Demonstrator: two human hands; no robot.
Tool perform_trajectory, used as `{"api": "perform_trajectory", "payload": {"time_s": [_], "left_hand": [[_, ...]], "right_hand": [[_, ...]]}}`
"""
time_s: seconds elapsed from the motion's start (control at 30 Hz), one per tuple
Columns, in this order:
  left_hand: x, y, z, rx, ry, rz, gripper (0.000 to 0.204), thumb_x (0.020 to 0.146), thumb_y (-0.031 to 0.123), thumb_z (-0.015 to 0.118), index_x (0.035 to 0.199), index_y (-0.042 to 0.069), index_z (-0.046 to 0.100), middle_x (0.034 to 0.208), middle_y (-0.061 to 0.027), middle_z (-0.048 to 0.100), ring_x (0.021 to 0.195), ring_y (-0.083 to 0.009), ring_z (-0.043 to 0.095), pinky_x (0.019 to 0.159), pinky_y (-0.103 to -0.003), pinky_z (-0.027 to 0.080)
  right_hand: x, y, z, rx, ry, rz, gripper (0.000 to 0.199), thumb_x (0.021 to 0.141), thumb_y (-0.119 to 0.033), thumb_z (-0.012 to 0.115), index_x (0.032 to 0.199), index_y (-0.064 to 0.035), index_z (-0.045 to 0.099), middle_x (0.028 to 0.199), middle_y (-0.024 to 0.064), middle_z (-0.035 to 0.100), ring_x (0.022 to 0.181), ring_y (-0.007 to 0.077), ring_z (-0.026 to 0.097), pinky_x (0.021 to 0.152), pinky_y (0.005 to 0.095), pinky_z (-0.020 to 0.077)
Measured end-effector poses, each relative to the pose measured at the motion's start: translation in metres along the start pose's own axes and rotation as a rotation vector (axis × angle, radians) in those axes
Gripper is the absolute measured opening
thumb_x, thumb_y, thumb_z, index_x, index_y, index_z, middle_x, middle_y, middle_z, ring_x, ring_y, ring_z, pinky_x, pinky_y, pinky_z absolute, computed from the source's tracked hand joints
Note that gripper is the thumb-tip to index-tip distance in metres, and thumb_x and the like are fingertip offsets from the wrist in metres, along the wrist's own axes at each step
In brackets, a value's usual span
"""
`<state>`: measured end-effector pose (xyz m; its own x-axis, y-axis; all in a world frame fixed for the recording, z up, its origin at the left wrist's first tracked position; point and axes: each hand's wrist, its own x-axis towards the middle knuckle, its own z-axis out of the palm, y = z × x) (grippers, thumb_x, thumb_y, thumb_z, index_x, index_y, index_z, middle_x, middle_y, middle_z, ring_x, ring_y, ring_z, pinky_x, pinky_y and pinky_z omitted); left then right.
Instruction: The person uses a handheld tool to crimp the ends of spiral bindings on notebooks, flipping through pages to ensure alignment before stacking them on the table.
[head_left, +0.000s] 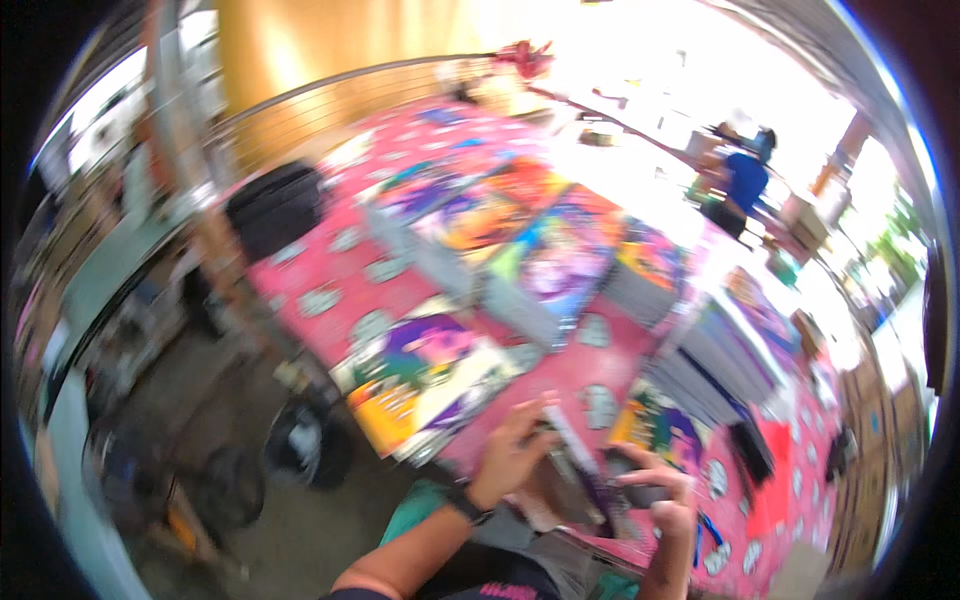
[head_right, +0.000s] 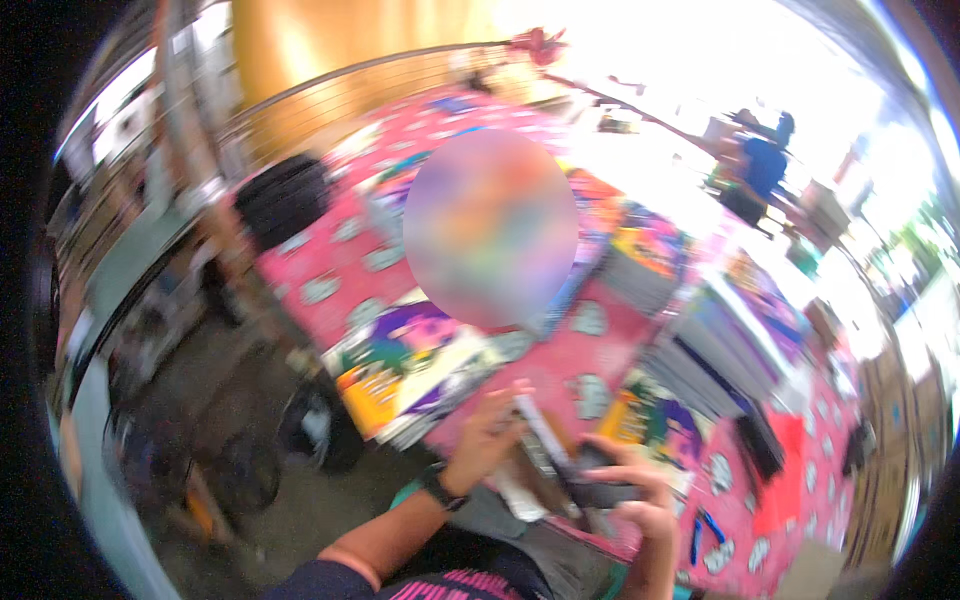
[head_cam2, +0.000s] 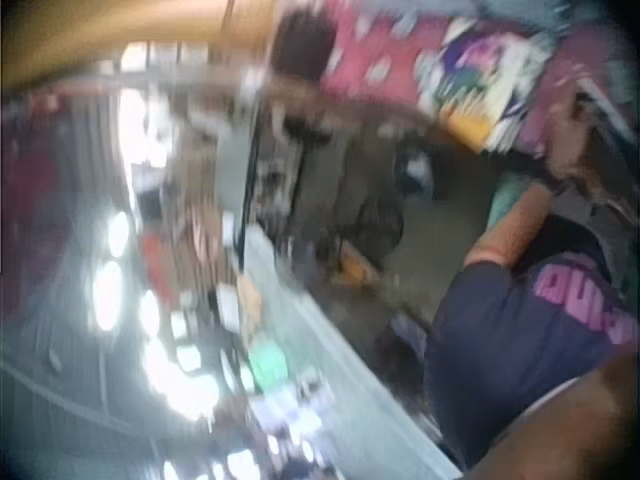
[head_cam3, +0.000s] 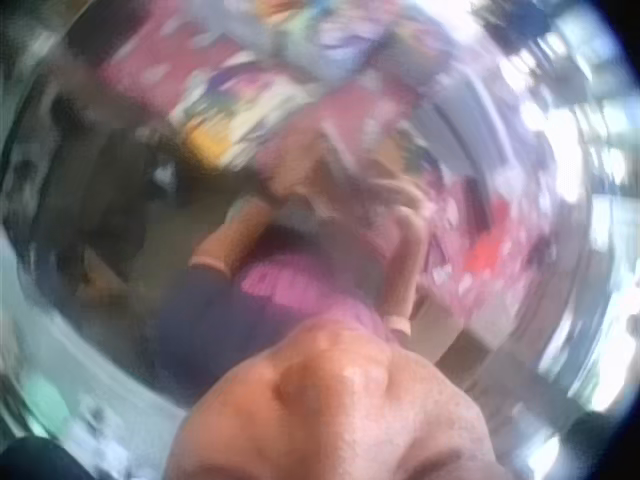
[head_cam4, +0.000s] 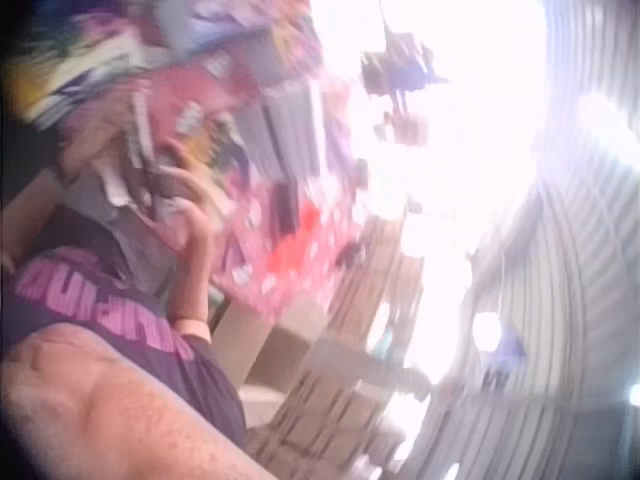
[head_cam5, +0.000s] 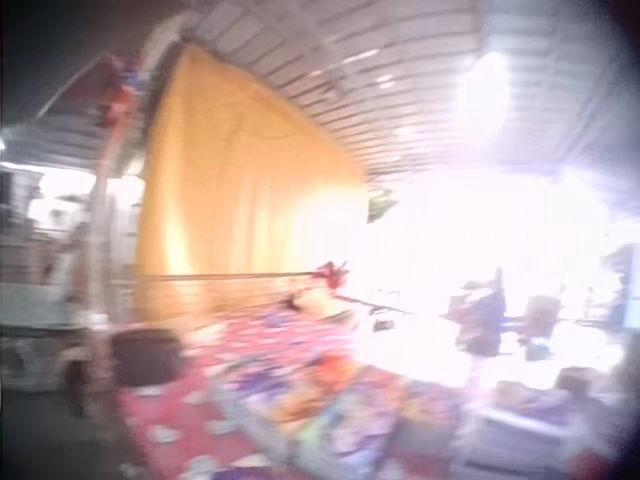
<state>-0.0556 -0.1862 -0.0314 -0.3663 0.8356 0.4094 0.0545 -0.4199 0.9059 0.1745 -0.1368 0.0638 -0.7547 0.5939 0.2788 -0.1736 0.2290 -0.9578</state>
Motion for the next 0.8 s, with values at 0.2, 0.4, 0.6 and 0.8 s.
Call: {"api": "perform_trajectory", "payload": {"time_s": [0.2,0.4,0.6,0.8], "left_hand": [[0.004,0.013,-0.007,-0.207,-0.004,-0.201,0.037,0.091,0.002,0.058,0.127,-0.002,0.054,0.108,-0.0037,0.057,0.098,-0.0101,0.055,0.086,-0.024,0.043],[0.001,0.007,-0.001,-0.28,0.017,-0.25,0.035,0.093,0.004,0.057,0.127,-0.004,0.053,0.107,-0.0053,0.057,0.1,-0.0116,0.055,0.087,-0.025,0.044],[-0.005,0.002,-0.005,-0.289,0.027,-0.261,0.041,0.093,0.006,0.057,0.132,-0.002,0.049,0.112,-0.0093,0.062,0.101,-0.0133,0.057,0.09,-0.027,0.044],[0.0,0.01,-0.006,-0.211,0.001,-0.292,0.038,0.094,0.01,0.057,0.129,-0.002,0.052,0.107,-0.0052,0.06,0.1,-0.0114,0.055,0.089,-0.025,0.043]], "right_hand": [[-0.001,0.012,-0.008,-0.051,0.083,0.143,0.045,0.082,-0.036,0.069,0.113,-0.0038,0.066,0.138,0.0229,0.046,0.123,0.0319,0.048,0.101,0.0417,0.0379],[0.009,0.017,-0.008,-0.539,0.163,0.214,0.037,0.085,-0.032,0.067,0.113,-0.0085,0.067,0.136,0.0199,0.048,0.124,0.0305,0.047,0.098,0.037,0.04],[0.022,0.022,-0.002,-0.58,0.127,0.264,0.04,0.082,-0.034,0.069,0.113,-0.0082,0.067,0.135,0.0187,0.049,0.12,0.0303,0.05,0.095,0.0362,0.0426],[0.026,0.02,0.017,-0.328,0.149,0.183,0.038,0.077,-0.034,0.076,0.11,-0.0153,0.069,0.132,0.0212,0.049,0.123,0.0357,0.045,0.101,0.042,0.0367]]}}
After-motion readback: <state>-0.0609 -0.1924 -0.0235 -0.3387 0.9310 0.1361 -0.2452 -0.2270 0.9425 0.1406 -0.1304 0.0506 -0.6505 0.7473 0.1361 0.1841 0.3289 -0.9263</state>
